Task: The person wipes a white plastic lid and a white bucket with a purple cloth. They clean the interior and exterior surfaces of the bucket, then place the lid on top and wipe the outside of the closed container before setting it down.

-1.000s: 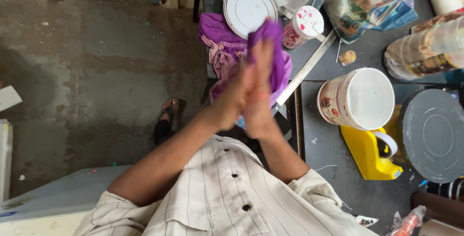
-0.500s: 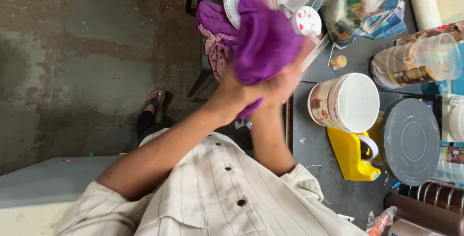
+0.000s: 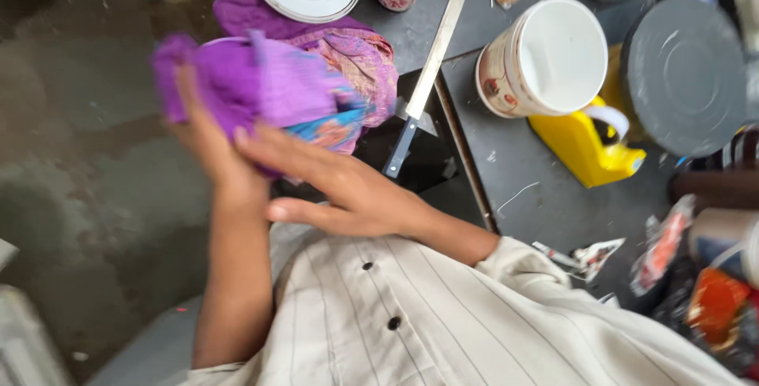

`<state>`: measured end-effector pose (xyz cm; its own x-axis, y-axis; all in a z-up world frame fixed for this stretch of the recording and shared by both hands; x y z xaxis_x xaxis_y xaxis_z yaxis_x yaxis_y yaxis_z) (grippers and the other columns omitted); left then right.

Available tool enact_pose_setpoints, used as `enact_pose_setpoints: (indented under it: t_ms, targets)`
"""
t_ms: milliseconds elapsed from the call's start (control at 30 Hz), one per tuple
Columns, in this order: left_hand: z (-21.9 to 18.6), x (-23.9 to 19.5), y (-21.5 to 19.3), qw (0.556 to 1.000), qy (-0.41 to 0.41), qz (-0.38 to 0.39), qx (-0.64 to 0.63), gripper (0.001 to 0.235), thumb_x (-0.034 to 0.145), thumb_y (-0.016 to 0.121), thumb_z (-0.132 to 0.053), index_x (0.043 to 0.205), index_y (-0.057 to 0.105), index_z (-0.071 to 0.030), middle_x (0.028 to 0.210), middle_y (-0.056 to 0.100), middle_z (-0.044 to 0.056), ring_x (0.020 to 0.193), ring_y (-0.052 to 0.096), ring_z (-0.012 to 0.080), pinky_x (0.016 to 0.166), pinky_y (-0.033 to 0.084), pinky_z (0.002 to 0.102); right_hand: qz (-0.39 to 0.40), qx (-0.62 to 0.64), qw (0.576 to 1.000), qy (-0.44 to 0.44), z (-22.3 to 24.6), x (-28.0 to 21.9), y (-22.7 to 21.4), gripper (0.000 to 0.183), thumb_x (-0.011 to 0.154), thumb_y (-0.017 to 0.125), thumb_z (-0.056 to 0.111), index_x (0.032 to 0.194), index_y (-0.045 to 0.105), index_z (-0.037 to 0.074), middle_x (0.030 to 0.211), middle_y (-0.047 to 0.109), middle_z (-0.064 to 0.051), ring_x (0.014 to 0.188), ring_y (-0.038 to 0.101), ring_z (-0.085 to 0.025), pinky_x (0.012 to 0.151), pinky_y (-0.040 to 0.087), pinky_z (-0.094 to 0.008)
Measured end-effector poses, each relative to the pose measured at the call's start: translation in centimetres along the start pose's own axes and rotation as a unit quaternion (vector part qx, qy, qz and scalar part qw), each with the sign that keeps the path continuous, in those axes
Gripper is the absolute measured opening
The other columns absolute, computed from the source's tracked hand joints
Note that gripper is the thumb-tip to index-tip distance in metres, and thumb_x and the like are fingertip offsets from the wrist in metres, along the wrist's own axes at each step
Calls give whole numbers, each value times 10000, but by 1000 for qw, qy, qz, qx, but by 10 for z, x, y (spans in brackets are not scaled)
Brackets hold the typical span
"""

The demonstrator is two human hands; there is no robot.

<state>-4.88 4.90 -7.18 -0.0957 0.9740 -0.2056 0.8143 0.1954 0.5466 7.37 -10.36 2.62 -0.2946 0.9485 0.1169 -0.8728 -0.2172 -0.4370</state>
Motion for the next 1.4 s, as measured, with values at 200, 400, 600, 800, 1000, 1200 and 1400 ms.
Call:
enact_pose_setpoints:
  t_ms: [200,400,600,800,1000,1200,1400]
  targets:
    - [-30,-11,-19,994,-65,78,27,495,1011,651,-288,1392,521,0,1290,623,77,1171,626,194,1016,510,363,-106,402,902,121,-27,-5,-16,637,1032,663,341,1576,419,114,1536,563,-125,1358,592,-234,964,589,-374]
    - [6,-89,11,948,-220,203,110,527,1025,608,-229,1465,478,30,1362,573,102,1223,571,203,1039,454,367,-207,611,760,76,-44,7,-25,581,925,765,194,1438,517,85,1317,661,-67,1225,621,-175,1071,517,-348]
    - [6,-113,64,831,-181,487,200,714,955,718,-144,1550,368,37,1494,531,122,1362,540,217,1149,391,348,-389,505,768,65,-74,-32,-71,488,914,790,137,1348,629,-17,1226,695,-89,1128,646,-172,1029,518,-358]
    - [-2,-96,130,768,-219,542,260,581,986,640,-172,1485,523,101,1369,684,290,1311,677,318,1178,508,439,-540,374,754,15,-110,-191,-134,655,849,809,314,1414,604,56,1268,685,-61,1146,654,-176,1040,500,-327]
    - [69,-107,220,663,-191,654,310,828,861,791,-192,1555,375,-19,1463,579,189,1244,637,251,1016,557,371,-528,-67,847,-4,-65,-332,-172,809,849,648,706,1238,661,-3,1208,683,-124,1096,672,-228,983,527,-320]
    - [193,-116,284,731,-224,492,416,726,861,739,-430,1370,380,-58,1072,692,147,844,745,187,624,668,345,-590,-140,770,199,-29,-354,-169,886,903,802,589,1453,541,-55,1351,623,-96,1205,594,-187,1107,464,-331]
    - [181,-116,266,778,-169,564,220,384,903,771,-149,1124,474,-47,895,662,111,664,708,143,514,623,313,-665,23,623,412,-75,-352,-150,428,1062,744,314,1337,641,3,1129,695,-28,948,652,-180,838,525,-332]
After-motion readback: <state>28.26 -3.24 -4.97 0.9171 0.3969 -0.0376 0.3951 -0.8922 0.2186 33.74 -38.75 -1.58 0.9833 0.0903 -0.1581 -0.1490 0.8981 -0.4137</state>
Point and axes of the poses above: each hand's wrist, its own x-axis towards the middle knuckle, its own y-axis out of the palm, z = x × y, the point moved 4 cm from there along x, towards the middle knuckle
